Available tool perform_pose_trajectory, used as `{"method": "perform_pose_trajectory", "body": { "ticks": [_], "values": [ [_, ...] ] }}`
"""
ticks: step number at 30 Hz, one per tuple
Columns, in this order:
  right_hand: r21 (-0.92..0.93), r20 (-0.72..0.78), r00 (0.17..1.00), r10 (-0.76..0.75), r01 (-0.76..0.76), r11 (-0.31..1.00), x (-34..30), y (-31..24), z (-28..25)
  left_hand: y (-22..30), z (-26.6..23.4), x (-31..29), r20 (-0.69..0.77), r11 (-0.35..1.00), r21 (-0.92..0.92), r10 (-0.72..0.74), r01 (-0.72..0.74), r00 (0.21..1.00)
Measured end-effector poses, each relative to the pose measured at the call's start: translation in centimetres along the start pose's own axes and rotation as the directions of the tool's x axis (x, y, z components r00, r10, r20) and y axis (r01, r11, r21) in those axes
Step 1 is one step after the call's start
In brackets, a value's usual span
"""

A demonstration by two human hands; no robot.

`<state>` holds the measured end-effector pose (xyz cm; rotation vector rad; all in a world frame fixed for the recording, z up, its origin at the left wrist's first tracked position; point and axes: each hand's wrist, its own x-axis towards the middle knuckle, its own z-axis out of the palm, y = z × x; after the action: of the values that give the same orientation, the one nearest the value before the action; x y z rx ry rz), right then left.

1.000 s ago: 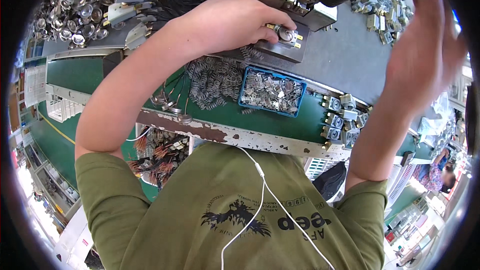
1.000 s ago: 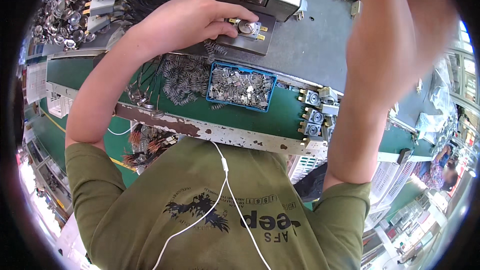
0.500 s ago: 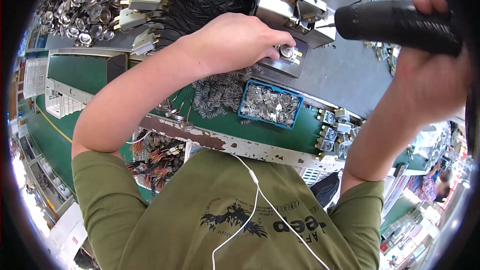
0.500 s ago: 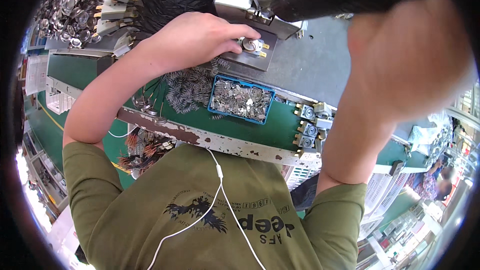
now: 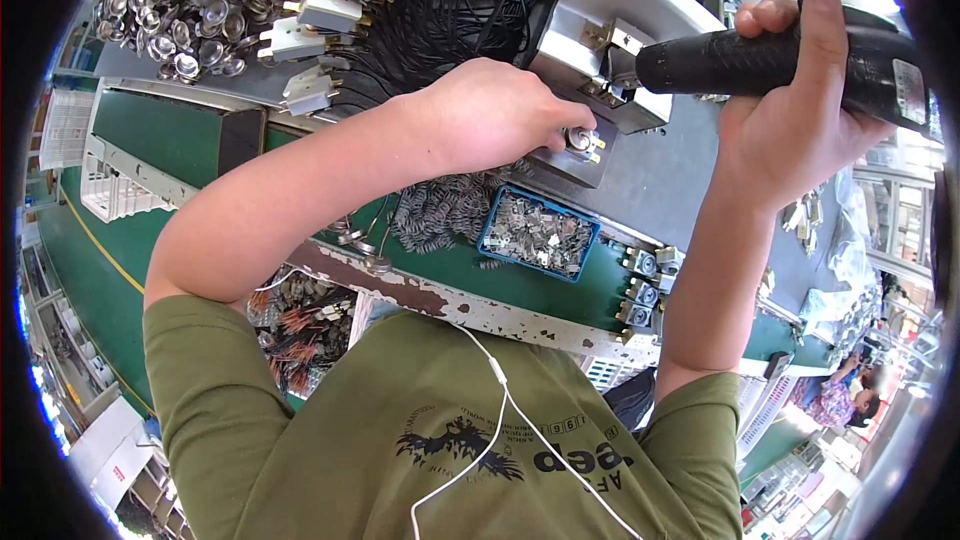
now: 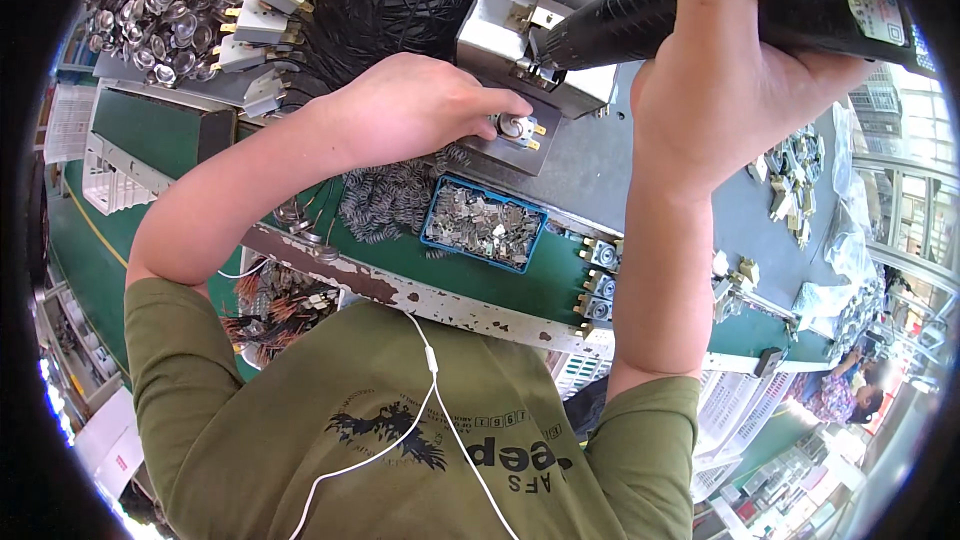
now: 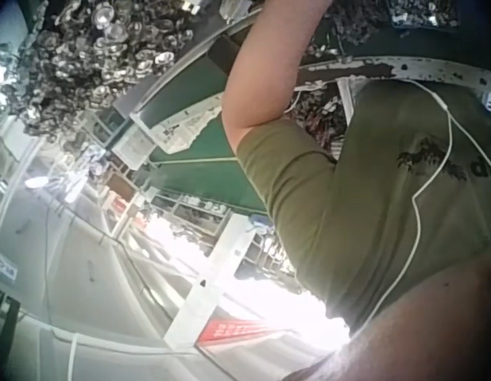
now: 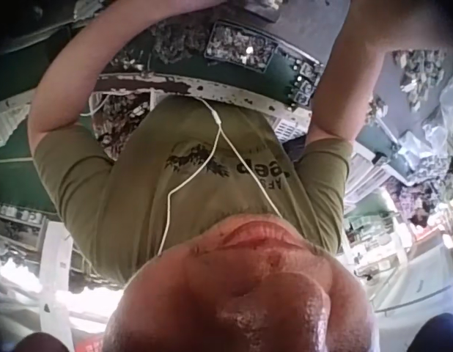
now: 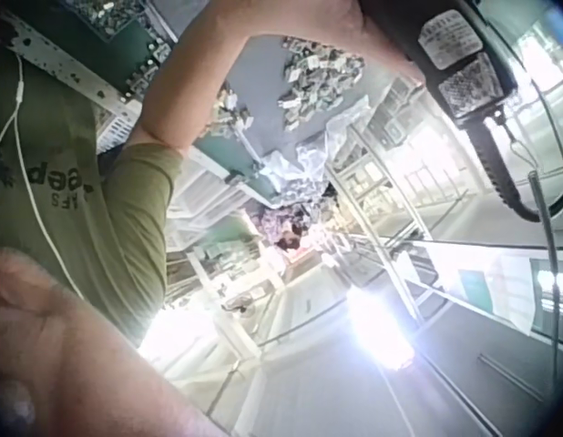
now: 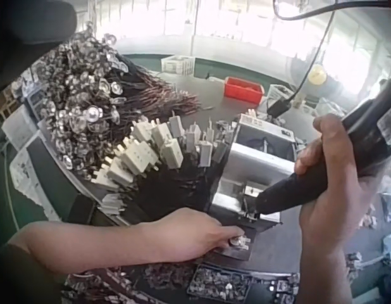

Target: Assemble small metal components onto a base using an electric screwdriver on a production line.

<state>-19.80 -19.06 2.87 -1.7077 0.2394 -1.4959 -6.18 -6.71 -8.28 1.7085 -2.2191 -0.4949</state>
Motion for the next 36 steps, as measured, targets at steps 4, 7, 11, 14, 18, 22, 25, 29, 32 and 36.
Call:
{"method": "perform_pose_trajectory", "body": {
  "ticks": [4,7,11,14,18,22,25,29,32,36],
  "values": [
    [-0.043,0.016,1.0,0.012,-0.011,0.999,-0.2,-0.3,0.7,-0.1,0.3,0.0,-0.011,1.0,0.0,0.004,-0.004,1.0],
    [-0.081,0.025,0.999,0.024,-0.022,0.997,-0.3,-0.4,0.8,0.1,0.2,0.2,-0.018,1.0,0.015,0.003,-0.003,1.0],
    [-0.135,0.032,0.998,0.056,-0.051,0.989,-0.9,-0.5,0.8,0.3,-0.1,0.0,-0.001,0.999,0.037,-0.016,0.016,1.0],
    [-0.179,0.036,0.996,0.081,-0.073,0.981,-1.2,-0.6,0.6,0.3,-0.5,0.1,0.055,0.998,0.021,-0.061,0.06,0.997],
    [-0.008,0.195,0.963,0.188,-0.19,0.982,-0.1,0.0,-0.1,0.4,-0.3,0.2,0.036,0.998,0.04,-0.044,0.042,0.998],
    [-0.024,0.249,0.96,0.127,-0.125,0.992,0.8,0.7,-0.8,0.6,-0.4,0.4,0.042,0.998,0.058,-0.028,0.026,0.999],
    [0.052,-0.173,0.982,-0.077,0.087,0.995,0.2,0.9,3.6,0.3,0.1,-0.3,0.017,0.999,0.032,-0.044,0.043,0.999],
    [-0.224,0.058,0.993,-0.1,0.111,0.968,-1.9,-0.2,0.8,0.1,0.4,-0.9,-0.031,0.999,0.032,-0.013,0.014,0.999],
    [0.101,0.064,0.997,-0.04,0.034,0.994,-1.8,0.6,-1.4,0.1,0.4,-0.8,-0.053,0.999,0.024,-0.023,0.024,0.998],
    [0.175,0.106,0.994,0.009,-0.028,0.984,-2.9,-0.5,-3.2,0.5,-0.3,0.3,0.014,0.997,0.04,-0.062,0.062,0.998]
  ]
}}
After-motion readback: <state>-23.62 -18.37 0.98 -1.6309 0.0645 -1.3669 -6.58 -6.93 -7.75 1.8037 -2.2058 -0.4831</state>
